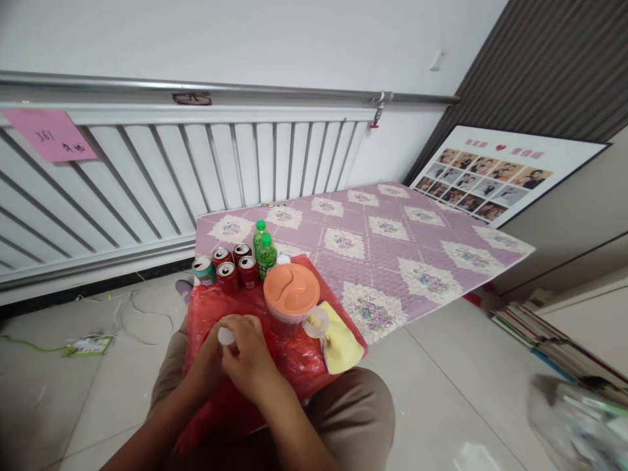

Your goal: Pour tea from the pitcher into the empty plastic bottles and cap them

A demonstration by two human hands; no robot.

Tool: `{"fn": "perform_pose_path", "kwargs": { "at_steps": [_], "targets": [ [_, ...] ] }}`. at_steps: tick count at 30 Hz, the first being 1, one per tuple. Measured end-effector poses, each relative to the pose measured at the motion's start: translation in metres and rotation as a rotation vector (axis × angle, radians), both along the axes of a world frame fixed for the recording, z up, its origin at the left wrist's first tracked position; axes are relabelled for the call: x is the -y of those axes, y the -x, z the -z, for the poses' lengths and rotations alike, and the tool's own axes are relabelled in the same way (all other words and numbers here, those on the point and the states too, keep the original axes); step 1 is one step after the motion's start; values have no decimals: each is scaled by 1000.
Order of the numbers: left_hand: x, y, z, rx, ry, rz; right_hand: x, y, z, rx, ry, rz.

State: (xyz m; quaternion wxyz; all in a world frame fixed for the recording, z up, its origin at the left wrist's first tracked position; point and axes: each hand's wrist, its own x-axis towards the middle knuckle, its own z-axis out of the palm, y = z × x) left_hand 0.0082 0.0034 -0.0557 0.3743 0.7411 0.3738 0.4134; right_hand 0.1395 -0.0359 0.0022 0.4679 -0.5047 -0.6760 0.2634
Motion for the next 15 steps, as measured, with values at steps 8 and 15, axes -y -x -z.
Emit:
{"fn": "perform_pose_path", "kwargs": {
  "at_steps": [8,15],
  "targets": [
    [-2,1,2,25,-26,-4,-2,-4,-3,-43,25,-37],
    [-2,3,11,-8,-11,-38,-5,-5,-13,140,68,16]
  ]
}}
